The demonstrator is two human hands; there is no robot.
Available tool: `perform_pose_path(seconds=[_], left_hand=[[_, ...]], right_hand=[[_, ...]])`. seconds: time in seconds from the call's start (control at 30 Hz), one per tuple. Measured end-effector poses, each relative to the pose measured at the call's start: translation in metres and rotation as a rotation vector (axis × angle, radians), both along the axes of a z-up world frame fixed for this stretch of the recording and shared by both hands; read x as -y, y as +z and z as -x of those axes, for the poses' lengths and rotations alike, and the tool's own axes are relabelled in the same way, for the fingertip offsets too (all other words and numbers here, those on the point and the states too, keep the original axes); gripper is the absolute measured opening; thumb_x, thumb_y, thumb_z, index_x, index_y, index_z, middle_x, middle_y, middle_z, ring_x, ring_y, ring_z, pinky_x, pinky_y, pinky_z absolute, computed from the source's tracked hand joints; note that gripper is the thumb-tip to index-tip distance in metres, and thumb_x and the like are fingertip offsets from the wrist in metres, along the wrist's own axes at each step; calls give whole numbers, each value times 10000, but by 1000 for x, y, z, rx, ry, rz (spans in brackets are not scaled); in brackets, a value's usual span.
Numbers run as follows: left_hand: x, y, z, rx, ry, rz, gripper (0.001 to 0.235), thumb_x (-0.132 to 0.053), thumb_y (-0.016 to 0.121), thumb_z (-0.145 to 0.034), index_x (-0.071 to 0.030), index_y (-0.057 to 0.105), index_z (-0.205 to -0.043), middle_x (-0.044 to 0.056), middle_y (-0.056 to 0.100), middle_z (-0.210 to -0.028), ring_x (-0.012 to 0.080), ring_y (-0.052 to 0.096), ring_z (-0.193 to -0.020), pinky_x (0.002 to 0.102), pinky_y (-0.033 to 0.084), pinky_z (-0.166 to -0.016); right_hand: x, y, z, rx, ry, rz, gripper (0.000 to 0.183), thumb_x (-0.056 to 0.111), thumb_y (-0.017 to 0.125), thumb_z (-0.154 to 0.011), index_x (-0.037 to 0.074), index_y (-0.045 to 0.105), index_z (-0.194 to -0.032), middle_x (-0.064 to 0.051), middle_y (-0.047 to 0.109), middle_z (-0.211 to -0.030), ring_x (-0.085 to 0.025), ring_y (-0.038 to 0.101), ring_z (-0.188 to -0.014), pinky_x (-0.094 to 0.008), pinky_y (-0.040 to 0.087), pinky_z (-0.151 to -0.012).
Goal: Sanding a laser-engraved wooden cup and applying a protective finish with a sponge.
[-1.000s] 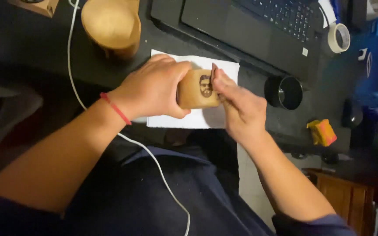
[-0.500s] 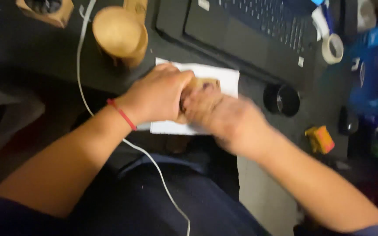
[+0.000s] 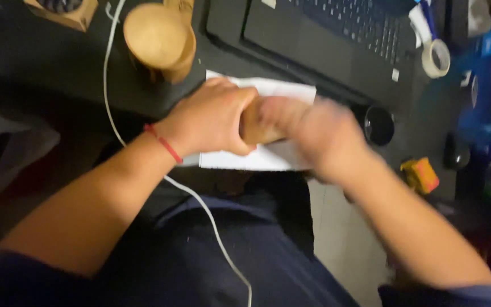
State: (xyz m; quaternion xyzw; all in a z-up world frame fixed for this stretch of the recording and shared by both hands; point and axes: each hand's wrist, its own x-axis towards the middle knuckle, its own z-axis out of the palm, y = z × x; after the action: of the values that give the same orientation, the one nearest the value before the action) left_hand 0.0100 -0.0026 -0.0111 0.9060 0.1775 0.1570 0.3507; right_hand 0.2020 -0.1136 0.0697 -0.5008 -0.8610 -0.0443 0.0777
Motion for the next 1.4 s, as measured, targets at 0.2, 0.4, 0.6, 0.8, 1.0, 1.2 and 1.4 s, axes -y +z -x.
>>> perform_pose_path(seconds=[0.2, 0.4, 0.6, 0.8, 1.0, 1.2, 1.4], left_hand=[[3, 6, 0, -22, -5, 36, 572, -437, 829, -532, -102, 608, -939, 170, 716, -849, 388, 676, -939, 472, 426, -966], [8, -1, -3, 14, 42, -32, 514, -430, 810, -526, -109, 553, -835, 67, 680, -773, 361, 630, -763, 413, 448, -864], [7, -3, -3, 95, 10, -60, 558, -448, 807, -541, -109, 611, -938, 22, 722, -842, 300, 680, -861, 410, 422, -915], [8, -8, -1, 168, 56, -60, 906, -421, 914, -491, -85, 477, -1210, 101, 725, -999, 343, 682, -927, 464, 437, -928], [10, 16, 8, 140, 4, 73, 1066, -334, 889, -538, -108, 314, -1406, 62, 709, -1125, 320, 678, -972, 459, 392, -979], [14, 32, 16, 111, 61, 200, 1268, -225, 928, -593, -182, 117, -1567, 12, 397, -596, 225, 462, -553, 280, 420, -664], [13, 4, 4, -16, 59, -91, 753, -586, 883, -579, -93, 536, -1030, 112, 667, -965, 319, 600, -960, 401, 367, -1000]], right_hand=[[20, 20, 33, -209, -62, 174, 384, 12, 350, -1030, -29, 633, -1286, -248, 693, -1099, -376, 638, -1106, -370, 516, -997], [23, -14, -4, -169, 176, 17, 395, -100, 467, -890, -7, 650, -1228, -132, 661, -1296, -254, 683, -1151, -345, 565, -913], [9, 7, 21, -320, 311, 118, 297, -153, 529, -913, -88, 677, -1162, -226, 673, -1236, -391, 646, -1203, -504, 489, -1102], [8, 11, 21, -214, 397, 116, 303, -110, 492, -899, -73, 687, -1128, -198, 674, -1240, -420, 638, -1203, -515, 523, -1043], [-8, 14, 22, -248, 327, 57, 223, -119, 510, -949, -107, 657, -1116, -252, 718, -1129, -459, 678, -1127, -558, 513, -1047], [18, 3, 8, -257, 189, -49, 211, -83, 523, -1026, -110, 645, -1196, -276, 652, -1252, -441, 659, -1179, -555, 548, -1048], [40, -28, -3, -400, 60, -132, 241, -112, 577, -1016, -71, 605, -1252, -250, 608, -1304, -417, 631, -1235, -577, 509, -1129]])
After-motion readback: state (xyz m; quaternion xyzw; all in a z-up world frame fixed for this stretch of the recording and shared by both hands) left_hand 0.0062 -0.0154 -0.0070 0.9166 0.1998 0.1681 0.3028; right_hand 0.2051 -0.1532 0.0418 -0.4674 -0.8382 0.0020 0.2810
